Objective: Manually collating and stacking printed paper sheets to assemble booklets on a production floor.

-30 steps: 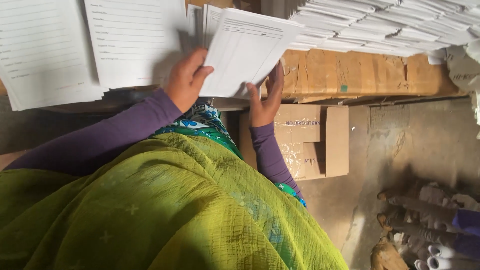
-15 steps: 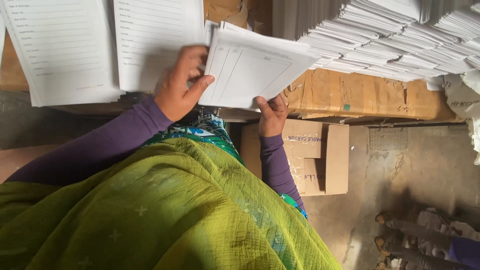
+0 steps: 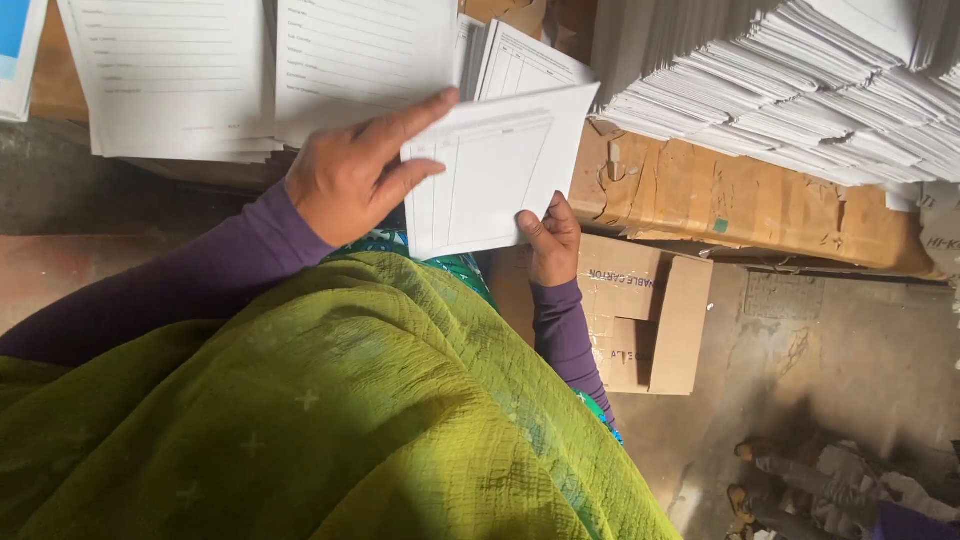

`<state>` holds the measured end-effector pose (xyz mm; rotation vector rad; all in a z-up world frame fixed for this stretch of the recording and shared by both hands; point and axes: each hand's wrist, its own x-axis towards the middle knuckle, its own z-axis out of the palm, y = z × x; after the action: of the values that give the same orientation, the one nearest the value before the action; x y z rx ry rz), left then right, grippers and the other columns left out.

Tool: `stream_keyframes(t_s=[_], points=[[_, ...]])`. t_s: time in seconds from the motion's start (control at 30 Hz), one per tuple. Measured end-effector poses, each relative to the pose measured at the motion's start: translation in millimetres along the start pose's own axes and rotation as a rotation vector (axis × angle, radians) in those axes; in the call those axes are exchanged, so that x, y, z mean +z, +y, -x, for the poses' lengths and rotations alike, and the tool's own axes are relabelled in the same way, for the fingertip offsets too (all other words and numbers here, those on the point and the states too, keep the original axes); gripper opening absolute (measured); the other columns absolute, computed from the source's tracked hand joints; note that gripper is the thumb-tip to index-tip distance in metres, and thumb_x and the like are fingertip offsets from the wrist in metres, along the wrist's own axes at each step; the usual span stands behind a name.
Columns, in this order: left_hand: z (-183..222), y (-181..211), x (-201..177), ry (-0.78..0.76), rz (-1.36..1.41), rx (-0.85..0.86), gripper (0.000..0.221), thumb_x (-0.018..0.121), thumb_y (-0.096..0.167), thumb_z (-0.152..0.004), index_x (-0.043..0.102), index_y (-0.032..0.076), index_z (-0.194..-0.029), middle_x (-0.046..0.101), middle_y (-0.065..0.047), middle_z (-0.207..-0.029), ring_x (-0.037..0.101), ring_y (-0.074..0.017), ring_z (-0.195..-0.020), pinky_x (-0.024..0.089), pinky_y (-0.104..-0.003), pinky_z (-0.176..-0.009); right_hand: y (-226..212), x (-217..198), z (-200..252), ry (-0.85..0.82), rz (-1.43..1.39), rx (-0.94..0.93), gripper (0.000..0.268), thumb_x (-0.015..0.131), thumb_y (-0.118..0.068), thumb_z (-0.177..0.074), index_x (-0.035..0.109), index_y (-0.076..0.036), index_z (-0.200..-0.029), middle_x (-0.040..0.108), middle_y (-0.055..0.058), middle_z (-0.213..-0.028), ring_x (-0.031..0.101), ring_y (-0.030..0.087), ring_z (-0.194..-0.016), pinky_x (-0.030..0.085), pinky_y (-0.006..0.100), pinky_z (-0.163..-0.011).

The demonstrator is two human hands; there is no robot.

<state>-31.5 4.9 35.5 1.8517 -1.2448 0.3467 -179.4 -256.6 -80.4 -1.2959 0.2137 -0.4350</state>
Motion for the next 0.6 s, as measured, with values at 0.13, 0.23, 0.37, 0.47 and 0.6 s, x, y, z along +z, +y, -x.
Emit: stream_keyframes(t_s=[0.13,0.23,0.37,0.47,0.6], points=[[8.6,6.6,-0.6,0.021,-0.099,0.149,0.059,0.08,0.019,-0.1,0.044,0.005,-0.146,0.063,-0.006,-0.081,0.052,-0.016,-0.06,0.054,-0.033,-0.056,-6.1,3.3,0.9,-0.054,0.075,-0.035,0.036,0.074,-0.011,-0.086,0.061,-0.004,-0.119,0.067,0.006,-0.116,0.061,0.02,-0.108,0.049,0.035,-0.096],[6.7,10.6,4.8,0.065,-0.156,0.277,0.059,0.085,0.023,-0.096,0.05,0.007,-0.141,0.064,-0.005,-0.08,0.052,-0.0108,-0.056,0.054,-0.026,-0.051,-5.7,5.4,-3.1,-0.072,0.032,-0.051,0.038,0.074,-0.009,-0.086,0.061,-0.004,-0.121,0.067,0.006,-0.117,0.06,0.017,-0.107,0.048,0.032,-0.097],[-2.8,29.2,-1.2,0.246,0.051,0.326,0.03,0.072,0.008,-0.09,0.072,0.008,-0.12,0.06,-0.003,-0.072,0.051,-0.0118,-0.045,0.05,-0.025,-0.046,1.8,1.9,-4.0,-0.005,0.021,-0.058,0.022,0.075,-0.001,-0.079,0.063,-0.001,-0.098,0.068,0.009,-0.089,0.065,0.016,-0.089,0.053,0.036,-0.089],[-5.1,36.7,-8.4,0.254,0.058,0.367,0.03,0.071,0.002,-0.088,0.073,0.007,-0.118,0.06,-0.004,-0.072,0.054,-0.0121,-0.048,0.051,-0.024,-0.049,32.9,-27.7,-2.7,-0.007,0.031,-0.055,0.023,0.075,0.001,-0.078,0.064,0.0,-0.098,0.067,0.009,-0.085,0.067,0.017,-0.084,0.054,0.035,-0.086],[-3.1,39.0,-7.6,0.262,0.121,0.347,0.031,0.07,-0.004,-0.086,0.074,0.005,-0.115,0.064,-0.006,-0.072,0.057,-0.0147,-0.05,0.053,-0.024,-0.052,69.6,-64.4,-0.3,0.012,0.03,-0.046,0.024,0.076,0.003,-0.076,0.066,0.003,-0.098,0.067,0.009,-0.081,0.066,0.015,-0.08,0.055,0.033,-0.082]])
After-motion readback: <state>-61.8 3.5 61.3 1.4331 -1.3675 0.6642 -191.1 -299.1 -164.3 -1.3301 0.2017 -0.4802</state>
